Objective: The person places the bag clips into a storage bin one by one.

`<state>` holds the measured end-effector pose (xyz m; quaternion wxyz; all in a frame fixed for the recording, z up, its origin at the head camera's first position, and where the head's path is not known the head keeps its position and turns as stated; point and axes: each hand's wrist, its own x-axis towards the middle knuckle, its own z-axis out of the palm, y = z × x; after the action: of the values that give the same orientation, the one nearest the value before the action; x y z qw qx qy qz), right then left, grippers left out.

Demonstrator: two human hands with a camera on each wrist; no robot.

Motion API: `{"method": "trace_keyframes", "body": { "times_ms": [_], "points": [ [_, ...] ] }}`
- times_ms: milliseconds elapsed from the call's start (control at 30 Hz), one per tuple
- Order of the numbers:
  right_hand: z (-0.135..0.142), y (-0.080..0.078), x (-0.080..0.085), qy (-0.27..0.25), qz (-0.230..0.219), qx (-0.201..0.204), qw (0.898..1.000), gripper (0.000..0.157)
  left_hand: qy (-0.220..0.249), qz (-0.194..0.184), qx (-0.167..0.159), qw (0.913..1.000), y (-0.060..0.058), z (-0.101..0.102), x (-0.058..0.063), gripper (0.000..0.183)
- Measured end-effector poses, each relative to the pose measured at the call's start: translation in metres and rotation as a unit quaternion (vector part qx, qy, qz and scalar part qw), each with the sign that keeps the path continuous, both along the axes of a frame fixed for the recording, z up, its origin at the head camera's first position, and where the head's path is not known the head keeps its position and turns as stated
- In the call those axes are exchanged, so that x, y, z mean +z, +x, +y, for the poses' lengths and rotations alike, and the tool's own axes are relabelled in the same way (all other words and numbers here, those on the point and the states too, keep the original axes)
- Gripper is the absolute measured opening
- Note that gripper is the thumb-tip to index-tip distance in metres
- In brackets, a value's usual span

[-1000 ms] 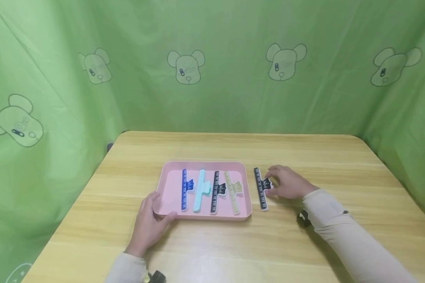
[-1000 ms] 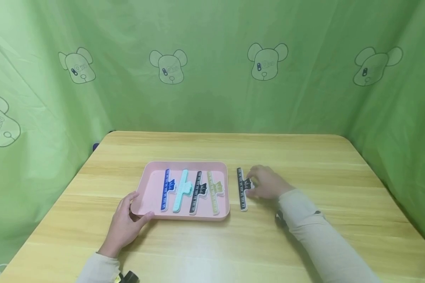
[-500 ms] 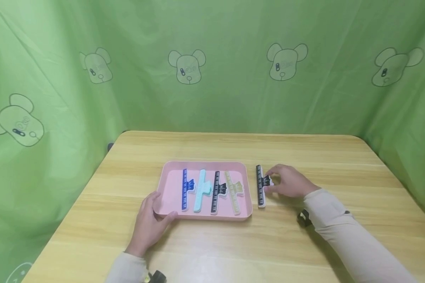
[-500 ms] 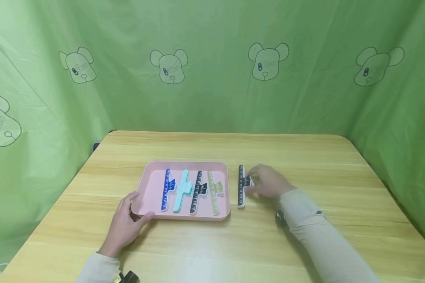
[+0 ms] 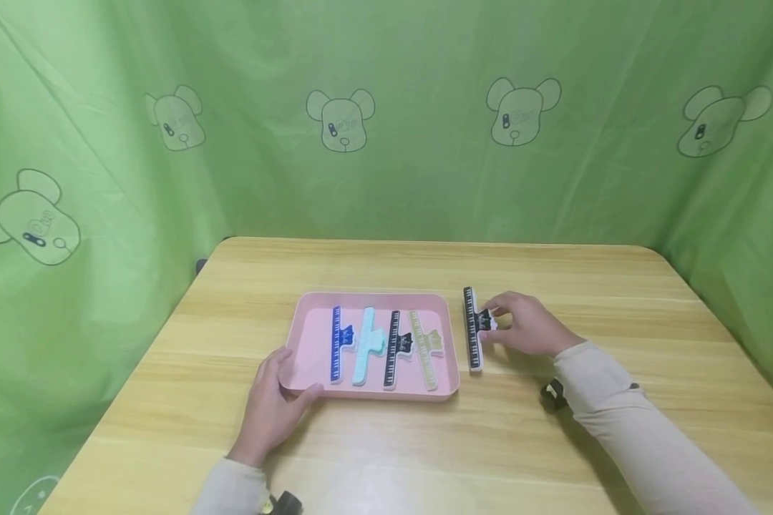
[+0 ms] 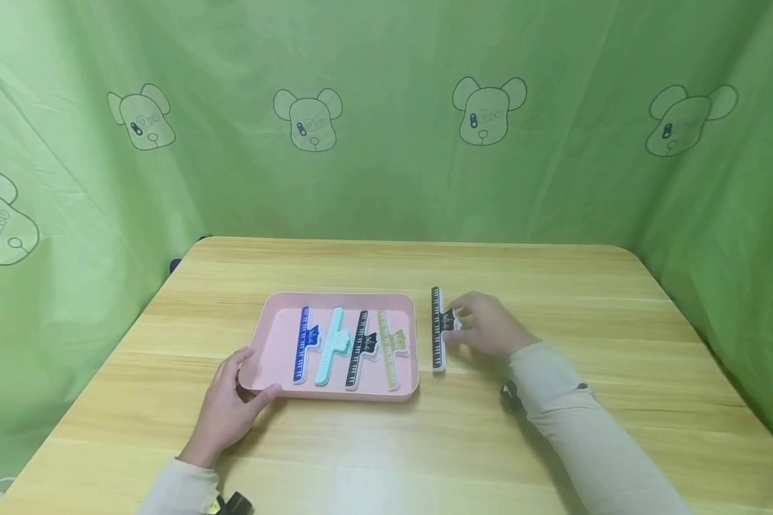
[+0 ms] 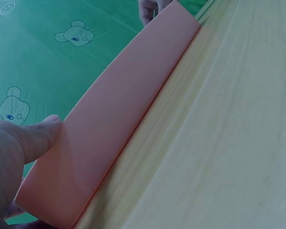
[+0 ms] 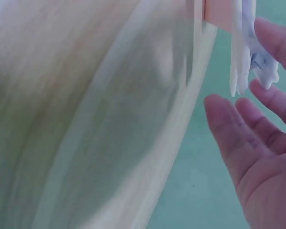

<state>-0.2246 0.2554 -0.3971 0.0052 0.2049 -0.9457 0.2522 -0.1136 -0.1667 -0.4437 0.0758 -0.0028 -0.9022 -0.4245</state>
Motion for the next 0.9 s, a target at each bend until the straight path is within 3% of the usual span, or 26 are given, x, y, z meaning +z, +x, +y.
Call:
{"method": "trace_keyframes", "body": {
  "times_ms": [267,900],
  "points": [
    [-0.0014,-0.0001,0.0028,-0.015,0.024,0.008,1.000,0.055,-0.002,0.003,-0.002,1.0000,0.0001,-0.0001,0.0003,0.085],
    [-0.0057,-0.0012,0.0053,-0.015,0.029,0.001,0.999,0.061,-0.002,0.017,-0.002,0.9999,-0.0001,0.0000,-0.0006,0.084]
  ]
}}
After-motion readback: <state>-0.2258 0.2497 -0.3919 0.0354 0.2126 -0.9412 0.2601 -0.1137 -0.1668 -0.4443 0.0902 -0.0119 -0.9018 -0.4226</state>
